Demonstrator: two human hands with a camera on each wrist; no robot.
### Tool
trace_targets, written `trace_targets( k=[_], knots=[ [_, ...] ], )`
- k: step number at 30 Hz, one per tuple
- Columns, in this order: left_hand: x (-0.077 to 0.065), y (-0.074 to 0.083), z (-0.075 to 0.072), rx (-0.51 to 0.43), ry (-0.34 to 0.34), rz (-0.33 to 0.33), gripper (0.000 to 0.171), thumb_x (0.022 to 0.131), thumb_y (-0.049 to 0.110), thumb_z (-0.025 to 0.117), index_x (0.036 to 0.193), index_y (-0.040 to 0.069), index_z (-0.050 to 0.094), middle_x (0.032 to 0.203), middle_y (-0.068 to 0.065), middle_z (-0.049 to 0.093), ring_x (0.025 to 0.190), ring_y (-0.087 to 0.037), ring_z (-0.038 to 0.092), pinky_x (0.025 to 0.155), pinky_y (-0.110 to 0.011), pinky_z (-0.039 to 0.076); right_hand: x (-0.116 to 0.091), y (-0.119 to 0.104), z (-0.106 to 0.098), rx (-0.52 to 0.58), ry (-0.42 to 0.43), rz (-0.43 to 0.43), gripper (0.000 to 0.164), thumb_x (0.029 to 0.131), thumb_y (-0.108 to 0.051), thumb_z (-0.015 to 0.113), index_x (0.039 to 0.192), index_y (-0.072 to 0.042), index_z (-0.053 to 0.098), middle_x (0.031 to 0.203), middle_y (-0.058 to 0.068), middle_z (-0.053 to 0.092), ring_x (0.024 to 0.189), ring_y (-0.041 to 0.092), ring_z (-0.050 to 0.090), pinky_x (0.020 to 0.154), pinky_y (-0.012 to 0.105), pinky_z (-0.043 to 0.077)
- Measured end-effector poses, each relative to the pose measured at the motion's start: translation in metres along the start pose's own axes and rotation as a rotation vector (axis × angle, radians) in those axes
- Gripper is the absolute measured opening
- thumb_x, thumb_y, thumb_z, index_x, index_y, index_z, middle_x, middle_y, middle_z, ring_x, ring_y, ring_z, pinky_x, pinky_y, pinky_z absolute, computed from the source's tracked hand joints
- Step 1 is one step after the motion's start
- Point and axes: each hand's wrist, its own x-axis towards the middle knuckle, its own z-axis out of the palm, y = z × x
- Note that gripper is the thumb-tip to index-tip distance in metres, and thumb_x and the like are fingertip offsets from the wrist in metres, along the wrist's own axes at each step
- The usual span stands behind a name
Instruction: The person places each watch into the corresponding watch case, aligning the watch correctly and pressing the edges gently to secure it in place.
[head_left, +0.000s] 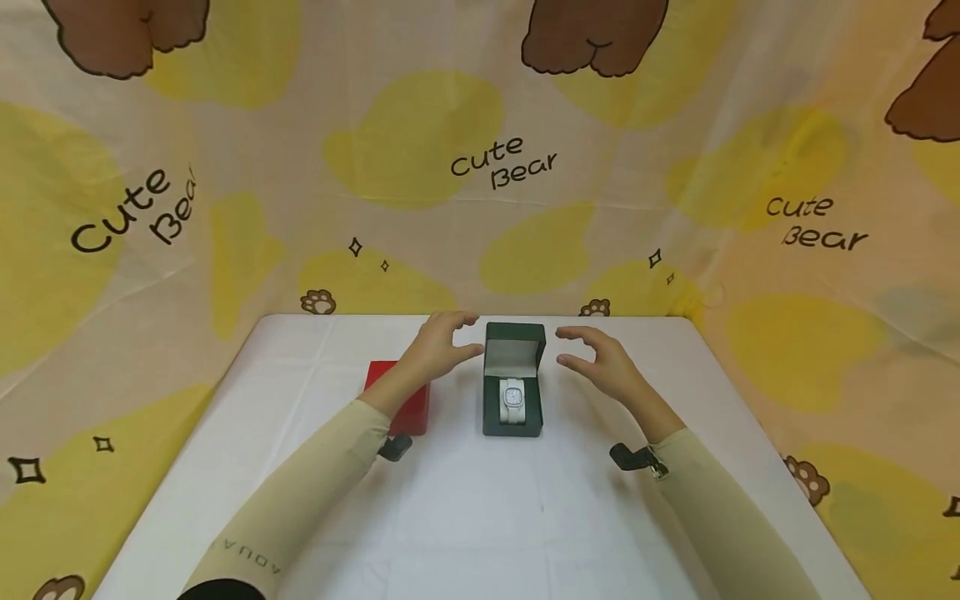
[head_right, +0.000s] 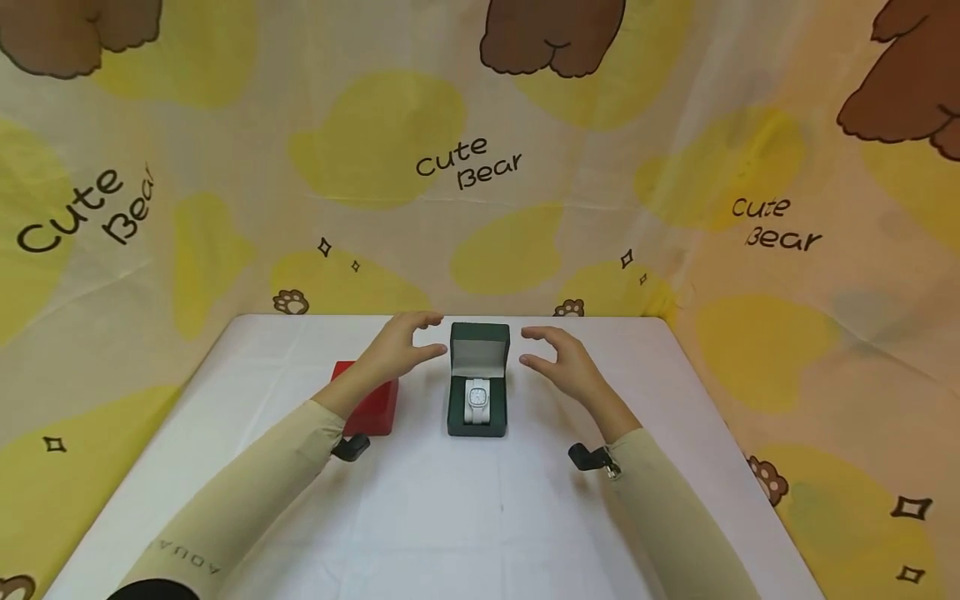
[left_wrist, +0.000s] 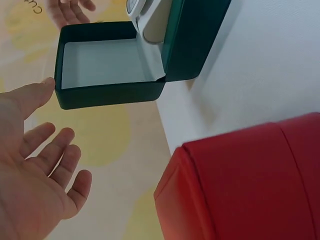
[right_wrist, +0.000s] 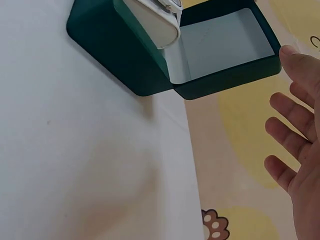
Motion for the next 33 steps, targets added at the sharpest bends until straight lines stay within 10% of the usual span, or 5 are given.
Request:
trace_targets(
  k=[33],
  knots=[
    [0.018,-0.007,0.014,-0.122,-0.048,0.053,0.041,0.098,0.028,0.071,0.136,0.013,0.064,0.131,-0.005,0.067,0.126,-0.028,0.058,0.108,-0.048,0.046,0.031,-0.009,0.011,0.000,-0.014,0.025,0.041,0.097,-0.028,0.072,0.136,-0.017,0.064,0.129,0.006,0.070,0.128,0.031,0.060,0.110,0.060,0.039]
  ],
)
